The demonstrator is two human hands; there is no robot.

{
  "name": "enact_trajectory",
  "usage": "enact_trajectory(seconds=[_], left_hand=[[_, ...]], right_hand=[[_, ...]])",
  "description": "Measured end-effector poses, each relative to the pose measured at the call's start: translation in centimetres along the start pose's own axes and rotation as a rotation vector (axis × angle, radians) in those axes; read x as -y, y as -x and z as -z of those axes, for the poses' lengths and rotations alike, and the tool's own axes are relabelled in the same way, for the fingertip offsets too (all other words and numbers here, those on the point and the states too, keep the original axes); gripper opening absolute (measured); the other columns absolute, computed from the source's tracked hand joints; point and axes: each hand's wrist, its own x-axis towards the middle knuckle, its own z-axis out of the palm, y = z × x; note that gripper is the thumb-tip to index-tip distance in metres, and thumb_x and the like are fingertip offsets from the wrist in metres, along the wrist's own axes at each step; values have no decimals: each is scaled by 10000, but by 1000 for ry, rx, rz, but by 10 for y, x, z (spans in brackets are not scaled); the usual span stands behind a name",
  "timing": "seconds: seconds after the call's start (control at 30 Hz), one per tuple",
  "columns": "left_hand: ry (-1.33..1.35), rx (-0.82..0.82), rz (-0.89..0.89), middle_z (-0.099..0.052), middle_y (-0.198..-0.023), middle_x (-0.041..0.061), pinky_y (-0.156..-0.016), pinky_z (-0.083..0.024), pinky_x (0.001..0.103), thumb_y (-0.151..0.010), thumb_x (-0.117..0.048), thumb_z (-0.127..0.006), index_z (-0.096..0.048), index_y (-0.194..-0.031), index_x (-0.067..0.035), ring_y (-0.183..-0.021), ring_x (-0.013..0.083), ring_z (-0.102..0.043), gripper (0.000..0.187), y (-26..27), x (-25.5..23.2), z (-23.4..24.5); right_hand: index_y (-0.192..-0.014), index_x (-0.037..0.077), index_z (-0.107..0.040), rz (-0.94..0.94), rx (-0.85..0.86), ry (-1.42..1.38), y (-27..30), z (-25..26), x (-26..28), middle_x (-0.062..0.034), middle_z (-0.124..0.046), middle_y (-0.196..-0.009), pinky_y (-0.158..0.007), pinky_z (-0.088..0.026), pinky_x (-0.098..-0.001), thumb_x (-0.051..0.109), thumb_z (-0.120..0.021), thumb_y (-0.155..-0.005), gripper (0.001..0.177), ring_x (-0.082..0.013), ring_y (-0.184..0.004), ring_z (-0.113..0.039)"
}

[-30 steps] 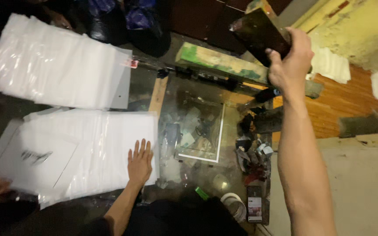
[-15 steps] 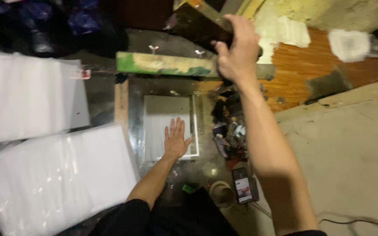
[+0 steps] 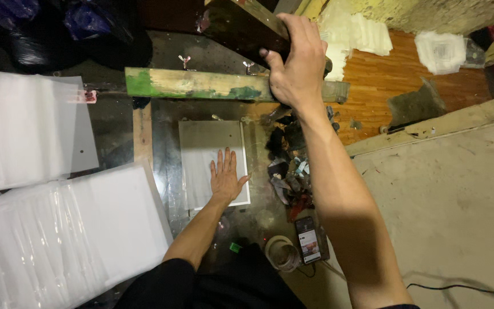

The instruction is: The person performs screen printing by placing white paper onto a frame, using a squeegee to spread ink across the mesh, and peeling the printed paper off. The process is repeated multiple times with a stack of paper.

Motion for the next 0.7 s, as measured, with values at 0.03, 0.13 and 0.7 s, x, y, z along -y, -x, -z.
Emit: enact_trajectory(seconds=[0.03,0.13,0.7], left_hand=[[1,9,3,40,-1854,77,-1346,0,588,-1034,-750,-412,-54,-1758,-105,-1693,326,94,1033,1,1,0],[1,15,-14,83,-1851,82,-1344,-3,599,-1041,-754,-395,-47,-1760,-95,-1689,339,118,1035,1,2,0],[735,-129,-491,-750,-948,8,-805,-537,321,-964,-328,-786,-747,-997,-131,-850,170,-709,204,159,29,284]], right_hand=[[-1274,87,-632,18,-6,-8,-1,0,1,-106,-686,-1152,-812,-418,-442,274,-788,-937,416,-324,-1072,-618],[-1312,93,-619,-23,25,6,-3,2,2,-122,-693,-1237,-874,-440,-468,217,-830,-902,477,-346,-1151,-622],[-1293,101,-636,25,-16,-18,2,-2,-2,-124,-689,-1197,-876,-446,-489,256,-803,-838,509,-371,-1126,-629]])
